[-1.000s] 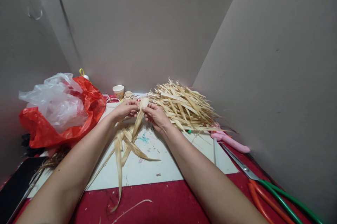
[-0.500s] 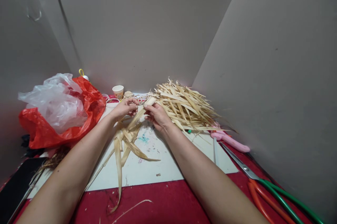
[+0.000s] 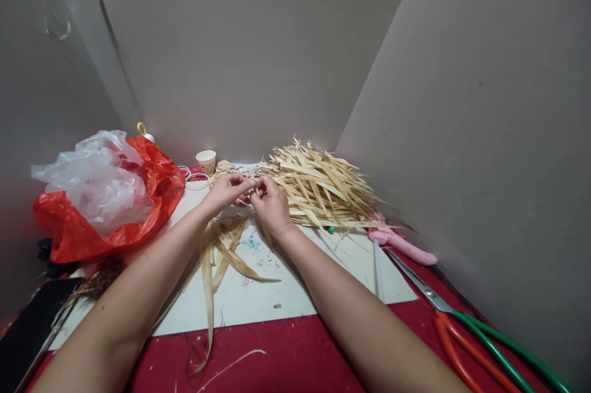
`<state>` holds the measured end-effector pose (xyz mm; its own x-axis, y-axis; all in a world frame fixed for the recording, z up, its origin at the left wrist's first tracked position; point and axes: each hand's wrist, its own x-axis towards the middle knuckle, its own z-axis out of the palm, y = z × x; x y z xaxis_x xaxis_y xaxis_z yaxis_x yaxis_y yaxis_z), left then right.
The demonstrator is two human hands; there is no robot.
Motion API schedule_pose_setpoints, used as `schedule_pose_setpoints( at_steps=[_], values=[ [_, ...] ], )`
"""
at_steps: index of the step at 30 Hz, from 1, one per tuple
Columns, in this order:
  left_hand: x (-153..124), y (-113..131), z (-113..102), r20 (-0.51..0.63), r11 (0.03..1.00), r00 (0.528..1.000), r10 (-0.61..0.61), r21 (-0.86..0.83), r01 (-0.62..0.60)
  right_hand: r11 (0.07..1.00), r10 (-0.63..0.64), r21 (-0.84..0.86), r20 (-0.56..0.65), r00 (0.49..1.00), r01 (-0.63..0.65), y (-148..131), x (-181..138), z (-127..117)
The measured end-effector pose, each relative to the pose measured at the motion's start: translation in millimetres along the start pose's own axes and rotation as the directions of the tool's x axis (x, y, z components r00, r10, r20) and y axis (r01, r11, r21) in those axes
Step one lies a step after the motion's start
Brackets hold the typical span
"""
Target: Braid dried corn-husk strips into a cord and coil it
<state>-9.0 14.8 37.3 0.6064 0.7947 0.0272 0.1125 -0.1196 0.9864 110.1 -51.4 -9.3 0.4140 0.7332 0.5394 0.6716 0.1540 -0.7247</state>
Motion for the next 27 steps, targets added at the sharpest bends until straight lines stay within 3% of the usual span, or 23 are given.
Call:
schedule_pose_setpoints(
  at_steps=[3,6,8,12,13,15,18,27],
  values=[
    [1,-1,-2,-0.019,0.997,1.0,-0.024,-0.068,0.023,0.993,-0.104,-0.056,0.021,0.994,0.105,-3,-3,1],
    [3,-1,-6,-0.048,0.99,0.998,-0.029,-0.137,0.022,0.986,-0.167,0.013,0.059,0.984,0.166,-7,-6,2],
    [4,-2,-10,-0.063,0.985,0.997,-0.033,-0.169,0.022,0.988,-0.126,0.095,0.028,0.992,0.123,-8,-6,1],
    [6,-1,-14,-0.036,0.986,0.999,-0.034,-0.162,0.027,0.972,0.045,0.235,-0.166,0.985,-0.005,-7,2,-1],
    [6,-1,-14,-0.014,0.988,1.0,-0.025,-0.155,0.022,0.949,0.114,0.307,-0.144,0.983,-0.065,-6,4,-2],
    [5,-1,-15,0.034,0.99,0.999,-0.007,-0.139,0.012,0.84,0.269,0.479,0.037,0.962,-0.254,-4,8,-3],
    [5,-3,-15,0.074,0.994,0.997,0.009,-0.112,-0.001,0.633,0.381,0.606,0.297,0.875,-0.482,-1,10,-3],
    [8,-3,-15,0.034,0.99,0.999,-0.01,-0.137,0.015,0.538,0.428,0.648,0.341,0.837,-0.539,3,11,-6]
  ],
)
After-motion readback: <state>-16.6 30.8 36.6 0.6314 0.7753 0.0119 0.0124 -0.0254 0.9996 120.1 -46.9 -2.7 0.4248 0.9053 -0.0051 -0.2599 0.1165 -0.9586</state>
